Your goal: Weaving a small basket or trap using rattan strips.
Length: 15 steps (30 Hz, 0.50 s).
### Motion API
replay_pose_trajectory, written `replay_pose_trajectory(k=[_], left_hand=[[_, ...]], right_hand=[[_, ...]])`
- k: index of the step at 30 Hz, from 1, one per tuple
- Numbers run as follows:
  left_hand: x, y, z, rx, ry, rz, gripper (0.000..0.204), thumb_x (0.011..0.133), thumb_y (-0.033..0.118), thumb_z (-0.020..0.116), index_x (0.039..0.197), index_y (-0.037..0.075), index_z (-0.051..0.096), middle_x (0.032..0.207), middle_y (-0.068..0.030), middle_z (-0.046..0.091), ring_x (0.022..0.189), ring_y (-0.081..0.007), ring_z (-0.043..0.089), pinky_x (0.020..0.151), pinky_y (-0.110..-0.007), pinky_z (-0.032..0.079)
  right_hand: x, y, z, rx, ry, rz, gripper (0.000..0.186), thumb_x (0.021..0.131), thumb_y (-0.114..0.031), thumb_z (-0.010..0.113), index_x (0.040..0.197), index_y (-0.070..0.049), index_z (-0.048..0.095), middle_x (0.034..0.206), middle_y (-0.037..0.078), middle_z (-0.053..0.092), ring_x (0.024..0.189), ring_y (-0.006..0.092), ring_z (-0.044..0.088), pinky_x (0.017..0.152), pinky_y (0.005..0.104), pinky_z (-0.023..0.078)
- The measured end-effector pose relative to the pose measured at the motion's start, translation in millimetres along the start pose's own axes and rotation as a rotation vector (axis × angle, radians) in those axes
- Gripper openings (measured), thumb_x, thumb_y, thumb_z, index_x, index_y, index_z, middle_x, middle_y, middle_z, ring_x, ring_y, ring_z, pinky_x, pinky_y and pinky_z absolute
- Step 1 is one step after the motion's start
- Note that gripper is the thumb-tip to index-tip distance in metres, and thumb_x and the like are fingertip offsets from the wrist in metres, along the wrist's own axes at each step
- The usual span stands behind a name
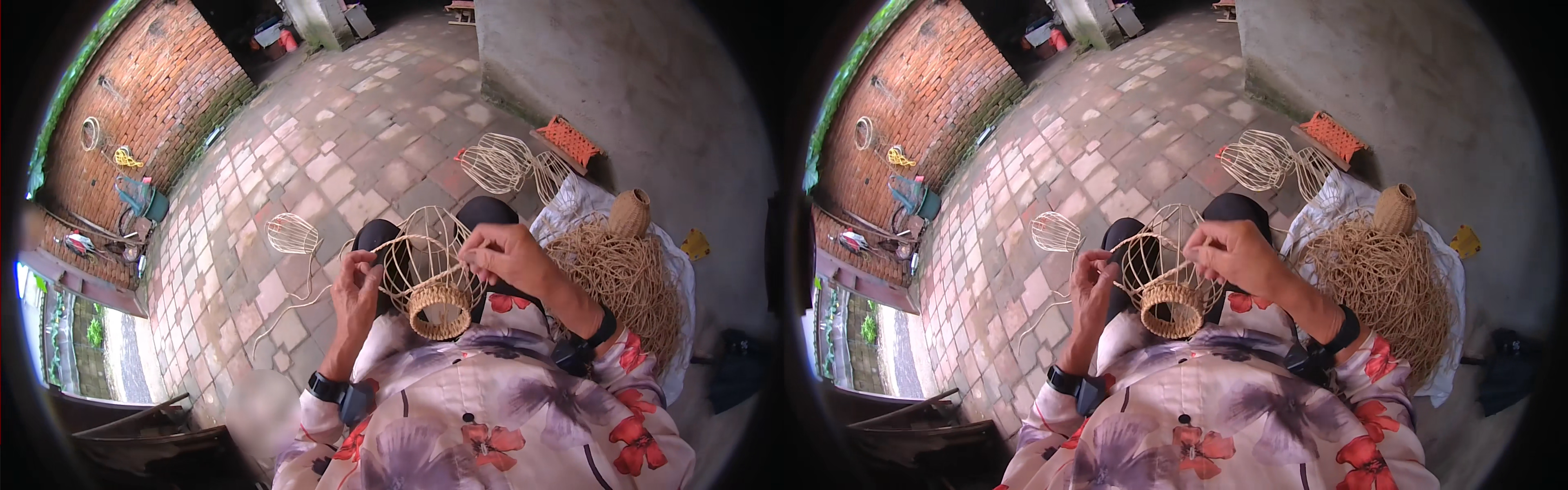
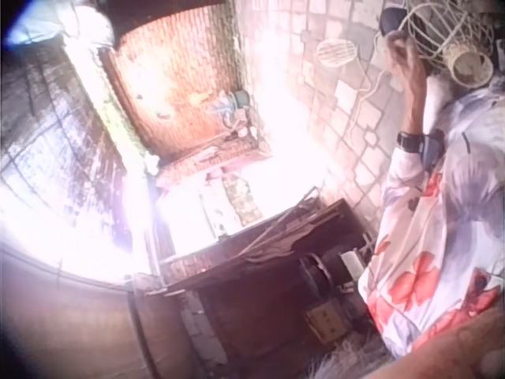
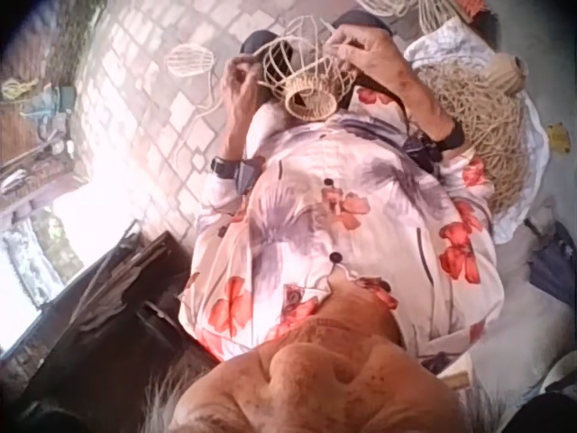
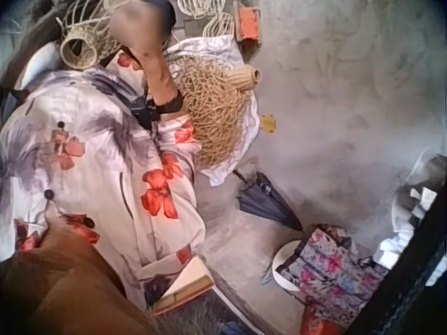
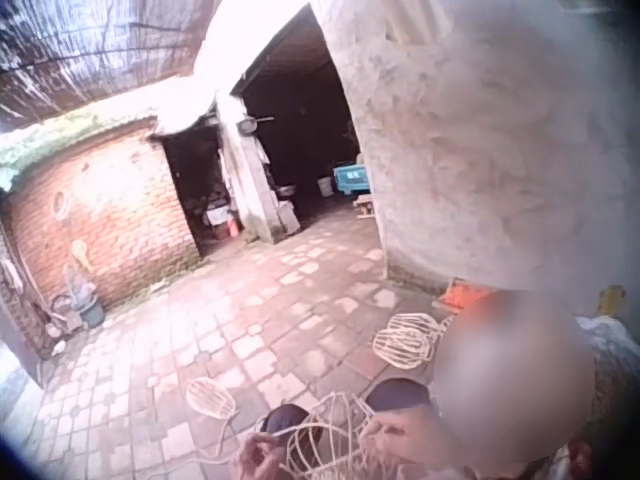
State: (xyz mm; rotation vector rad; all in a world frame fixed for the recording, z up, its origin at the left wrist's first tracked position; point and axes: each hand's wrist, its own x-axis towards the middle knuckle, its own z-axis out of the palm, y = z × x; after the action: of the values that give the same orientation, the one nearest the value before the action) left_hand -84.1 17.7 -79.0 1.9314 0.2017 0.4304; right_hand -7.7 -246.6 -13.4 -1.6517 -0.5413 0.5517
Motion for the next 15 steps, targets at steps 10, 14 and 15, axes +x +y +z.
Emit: replay_pose_trajectory(k=[10, 14, 15], left_hand=[[-13.2, 57.1, 20.8, 0.123, -0.315, 0.121, 0.018, 0.089, 0.013, 0.066, 0.101, 0.0, 0.062, 0.071, -0.0028, 0.06, 0.059, -0.0067, 0.054, 0.054, -0.023, 0.044], [-12.9, 63.6, 26.2, 0.144, -0.269, 0.04, 0.017, 0.088, 0.011, 0.064, 0.1, 0.0, 0.06, 0.073, -0.005, 0.064, 0.063, -0.0078, 0.057, 0.057, -0.023, 0.046], [-12.6, 65.0, 26.7, 0.163, -0.269, -0.001, 0.016, 0.088, 0.01, 0.063, 0.099, 0.0, 0.06, 0.073, -0.0056, 0.064, 0.065, -0.0083, 0.058, 0.058, -0.024, 0.047]], right_hand=[[67.1, 3.7, 31.2, 0.09, -0.05, -0.1, 0.009, 0.085, -0.007, 0.059, 0.088, -0.001, 0.064, 0.071, 0.007, 0.065, 0.065, 0.0134, 0.063, 0.056, 0.0274, 0.049], [64.7, 2.8, 44.7, -0.716, 0.173, -0.363, 0.015, 0.075, -0.015, 0.057, 0.076, -0.005, 0.069, 0.073, 0.018, 0.067, 0.071, 0.036, 0.066, 0.067, 0.0452, 0.052], [65.4, 3.6, 46.9, -0.815, 0.178, -0.332, 0.014, 0.076, -0.016, 0.057, 0.077, -0.007, 0.067, 0.071, 0.016, 0.066, 0.071, 0.0355, 0.065, 0.065, 0.0458, 0.051]])
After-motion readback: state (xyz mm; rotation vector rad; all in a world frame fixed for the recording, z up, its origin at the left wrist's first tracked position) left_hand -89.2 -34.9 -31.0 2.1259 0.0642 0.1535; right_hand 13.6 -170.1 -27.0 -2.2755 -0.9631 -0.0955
